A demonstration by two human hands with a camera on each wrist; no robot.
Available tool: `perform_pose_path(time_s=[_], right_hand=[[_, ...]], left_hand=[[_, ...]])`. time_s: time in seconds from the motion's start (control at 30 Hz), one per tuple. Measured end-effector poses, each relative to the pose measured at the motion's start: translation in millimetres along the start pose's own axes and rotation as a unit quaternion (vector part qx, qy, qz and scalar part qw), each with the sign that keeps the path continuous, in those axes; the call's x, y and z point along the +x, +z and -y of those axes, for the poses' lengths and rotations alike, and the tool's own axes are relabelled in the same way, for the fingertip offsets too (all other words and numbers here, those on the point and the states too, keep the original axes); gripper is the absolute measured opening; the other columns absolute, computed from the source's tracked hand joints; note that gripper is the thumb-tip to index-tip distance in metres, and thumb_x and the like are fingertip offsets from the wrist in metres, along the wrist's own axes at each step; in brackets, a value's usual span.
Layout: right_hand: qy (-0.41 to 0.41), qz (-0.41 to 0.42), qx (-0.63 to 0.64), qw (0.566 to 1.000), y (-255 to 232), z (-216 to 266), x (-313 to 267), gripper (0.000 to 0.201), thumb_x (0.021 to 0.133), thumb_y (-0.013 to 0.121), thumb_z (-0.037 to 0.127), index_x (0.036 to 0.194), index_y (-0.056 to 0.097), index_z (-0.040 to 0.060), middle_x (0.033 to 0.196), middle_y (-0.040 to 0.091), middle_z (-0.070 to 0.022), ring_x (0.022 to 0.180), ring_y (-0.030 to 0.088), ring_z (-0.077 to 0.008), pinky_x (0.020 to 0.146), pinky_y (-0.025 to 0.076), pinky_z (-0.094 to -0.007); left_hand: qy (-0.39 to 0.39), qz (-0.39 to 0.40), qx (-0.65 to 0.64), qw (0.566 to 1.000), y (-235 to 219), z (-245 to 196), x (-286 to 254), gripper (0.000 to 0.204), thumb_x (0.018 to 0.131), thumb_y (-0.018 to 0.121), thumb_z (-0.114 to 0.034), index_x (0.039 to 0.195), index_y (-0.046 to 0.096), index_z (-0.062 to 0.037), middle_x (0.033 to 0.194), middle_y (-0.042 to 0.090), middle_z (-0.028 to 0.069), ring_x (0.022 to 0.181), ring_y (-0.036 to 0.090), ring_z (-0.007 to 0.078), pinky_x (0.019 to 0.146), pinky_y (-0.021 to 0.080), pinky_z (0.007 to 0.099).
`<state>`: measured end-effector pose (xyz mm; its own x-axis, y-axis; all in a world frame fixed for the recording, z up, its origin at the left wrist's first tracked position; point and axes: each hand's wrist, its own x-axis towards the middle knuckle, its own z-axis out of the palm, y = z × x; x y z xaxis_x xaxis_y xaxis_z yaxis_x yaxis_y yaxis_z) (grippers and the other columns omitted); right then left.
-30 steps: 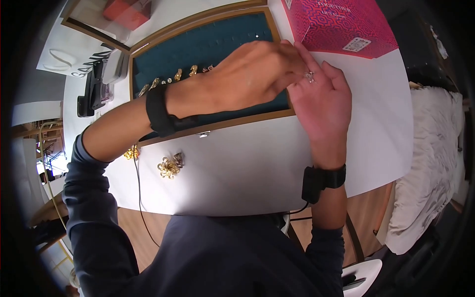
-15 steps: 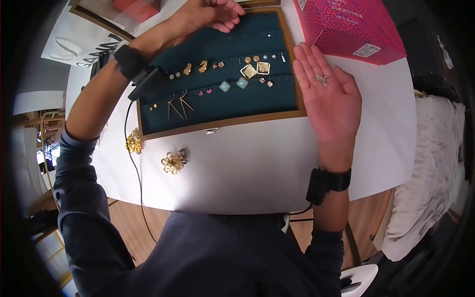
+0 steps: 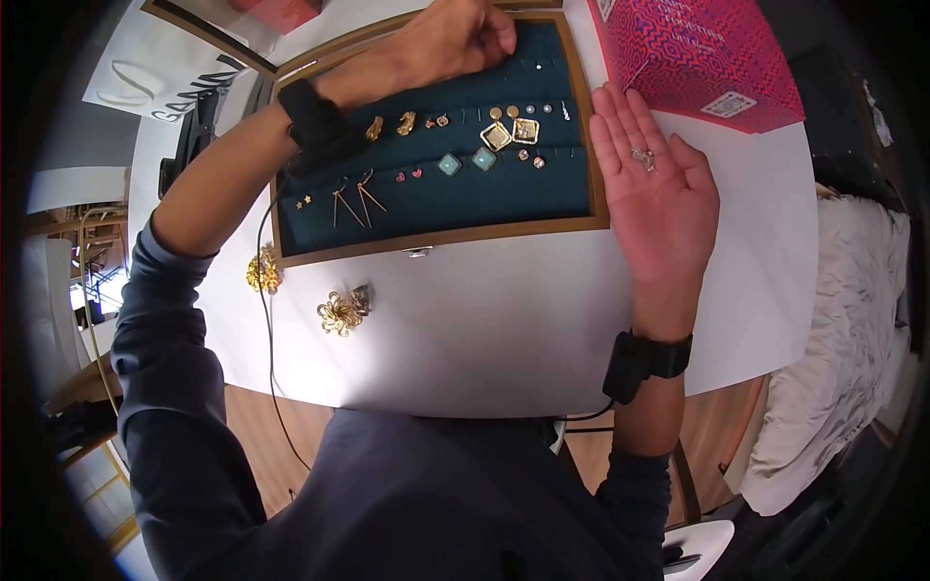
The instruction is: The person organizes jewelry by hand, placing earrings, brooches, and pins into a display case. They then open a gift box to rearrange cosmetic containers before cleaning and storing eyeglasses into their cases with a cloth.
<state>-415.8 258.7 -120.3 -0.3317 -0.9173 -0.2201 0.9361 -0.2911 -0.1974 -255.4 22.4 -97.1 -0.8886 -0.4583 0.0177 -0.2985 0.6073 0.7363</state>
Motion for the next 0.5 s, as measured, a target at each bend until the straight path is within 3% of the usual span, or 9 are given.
perform_pose_path(time_s=[0.1, 0.2, 0.4, 0.5], right_hand=[[-0.003, 0.000, 0.000, 1.000, 0.8, 0.2, -0.7, 0.053, 0.102, 0.044, 0.014, 0.144, 0.039, -0.0184, 0.152, 0.042, -0.0309, 0.149, 0.034, -0.0421, 0.129, 0.025, -0.0483], [-0.003, 0.004, -0.004, 1.000, 0.7, 0.7, -0.9, 0.054, 0.102, 0.044, 0.014, 0.144, 0.037, -0.0186, 0.152, 0.041, -0.0310, 0.149, 0.034, -0.0421, 0.129, 0.025, -0.0482], [-0.002, 0.010, 0.003, 1.000, -0.7, 0.5, -0.7, 0.054, 0.102, 0.044, 0.014, 0.145, 0.036, -0.0191, 0.153, 0.040, -0.0311, 0.150, 0.033, -0.0422, 0.129, 0.025, -0.0484], [-0.002, 0.008, 0.000, 1.000, -0.7, 0.5, -0.3, 0.055, 0.102, 0.044, 0.013, 0.145, 0.035, -0.0194, 0.153, 0.040, -0.0313, 0.150, 0.032, -0.0426, 0.129, 0.025, -0.0486]], left_hand=[[-0.017, 0.046, 0.060, 0.997, 0.4, 7.7, 9.4, 0.012, 0.087, 0.064, 0.001, 0.092, 0.074, 0.0031, 0.077, 0.070, 0.0059, 0.076, 0.063, 0.0101, 0.069, 0.052, 0.0277], [-0.048, 0.049, 0.036, 0.997, -0.7, 5.0, 8.0, 0.017, 0.086, 0.063, 0.001, 0.097, 0.076, 0.0024, 0.077, 0.072, 0.0062, 0.076, 0.063, 0.0101, 0.071, 0.053, 0.0280], [-0.011, 0.022, 0.004, 1.000, 2.0, 4.0, 7.9, 0.024, 0.087, 0.062, 0.004, 0.107, 0.075, 0.0030, 0.085, 0.074, 0.0064, 0.079, 0.066, 0.0106, 0.073, 0.054, 0.0277], [-0.012, 0.046, -0.079, 0.996, 4.1, 28.4, 15.1, 0.026, 0.087, 0.062, 0.005, 0.111, 0.073, 0.0051, 0.088, 0.074, 0.0068, 0.080, 0.067, 0.0109, 0.073, 0.055, 0.0273]])
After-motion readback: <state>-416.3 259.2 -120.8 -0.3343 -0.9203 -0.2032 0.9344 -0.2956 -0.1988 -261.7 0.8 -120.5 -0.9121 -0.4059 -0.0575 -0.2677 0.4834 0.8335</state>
